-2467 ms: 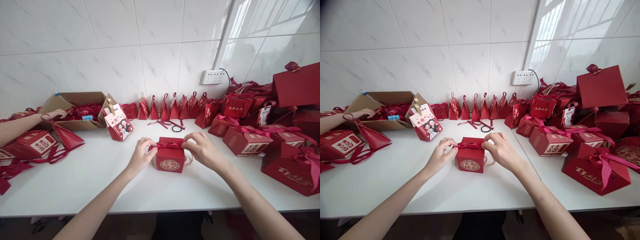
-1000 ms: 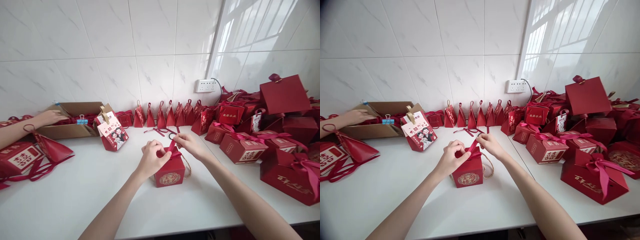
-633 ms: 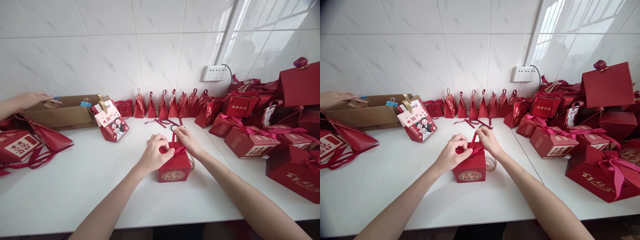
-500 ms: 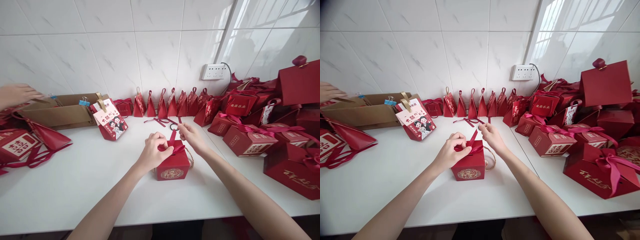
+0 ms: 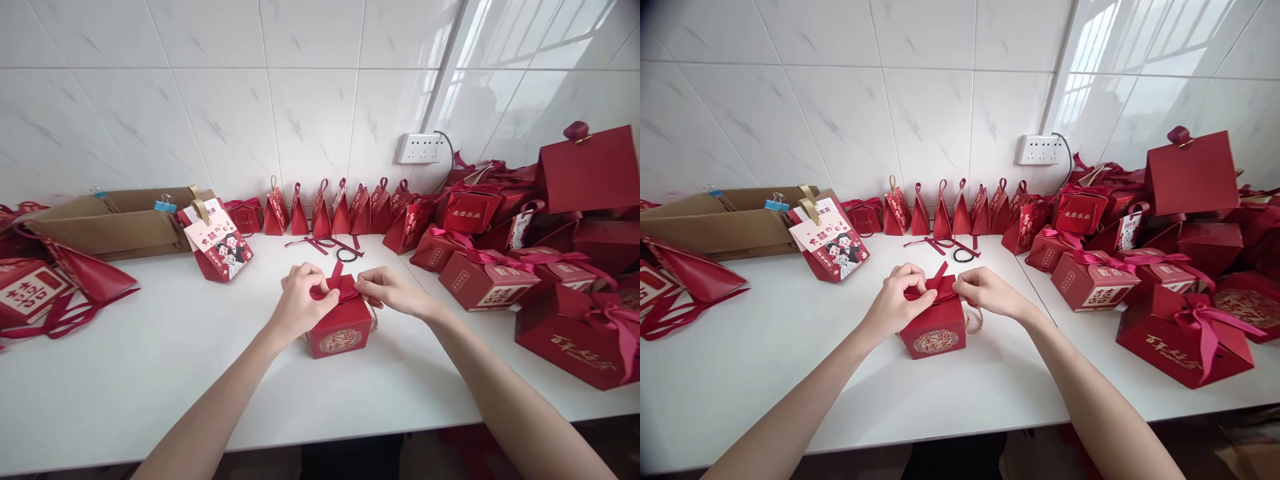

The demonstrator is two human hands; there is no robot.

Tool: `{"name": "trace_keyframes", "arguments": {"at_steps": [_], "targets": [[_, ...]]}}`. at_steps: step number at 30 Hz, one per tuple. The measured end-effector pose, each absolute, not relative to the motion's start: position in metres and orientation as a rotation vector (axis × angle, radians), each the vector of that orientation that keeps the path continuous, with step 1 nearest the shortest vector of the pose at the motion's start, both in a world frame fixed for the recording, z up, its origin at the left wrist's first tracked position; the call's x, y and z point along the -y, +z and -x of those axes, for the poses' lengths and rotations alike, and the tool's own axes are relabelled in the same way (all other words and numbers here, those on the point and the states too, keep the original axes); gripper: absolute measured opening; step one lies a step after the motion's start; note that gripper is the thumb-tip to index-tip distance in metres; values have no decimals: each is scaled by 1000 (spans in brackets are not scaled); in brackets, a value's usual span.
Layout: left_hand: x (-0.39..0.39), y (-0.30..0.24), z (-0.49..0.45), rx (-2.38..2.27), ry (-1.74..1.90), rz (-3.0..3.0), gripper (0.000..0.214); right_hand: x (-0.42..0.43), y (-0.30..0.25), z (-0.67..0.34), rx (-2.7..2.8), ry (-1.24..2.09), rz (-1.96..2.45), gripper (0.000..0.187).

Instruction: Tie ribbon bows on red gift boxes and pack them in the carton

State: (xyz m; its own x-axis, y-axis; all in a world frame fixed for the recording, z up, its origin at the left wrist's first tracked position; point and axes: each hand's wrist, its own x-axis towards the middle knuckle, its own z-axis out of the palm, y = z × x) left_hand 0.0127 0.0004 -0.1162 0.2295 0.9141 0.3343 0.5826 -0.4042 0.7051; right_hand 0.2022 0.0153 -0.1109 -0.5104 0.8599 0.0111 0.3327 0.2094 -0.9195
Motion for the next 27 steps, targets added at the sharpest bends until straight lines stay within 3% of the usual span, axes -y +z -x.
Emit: {"name": "trace_keyframes", "arguments": {"at_steps": [7, 14, 27], "targets": [[-5, -103, 14, -1383, 1081, -2037, 22, -17, -118, -200, 1919, 1356, 951, 34], [2, -76, 54, -1303, 575, -1916, 32, -19, -118, -201, 1924, 1397, 920, 33], [5, -81, 42, -1165, 487, -1773, 29, -21, -120, -202, 1796, 1560, 903, 39]]}}
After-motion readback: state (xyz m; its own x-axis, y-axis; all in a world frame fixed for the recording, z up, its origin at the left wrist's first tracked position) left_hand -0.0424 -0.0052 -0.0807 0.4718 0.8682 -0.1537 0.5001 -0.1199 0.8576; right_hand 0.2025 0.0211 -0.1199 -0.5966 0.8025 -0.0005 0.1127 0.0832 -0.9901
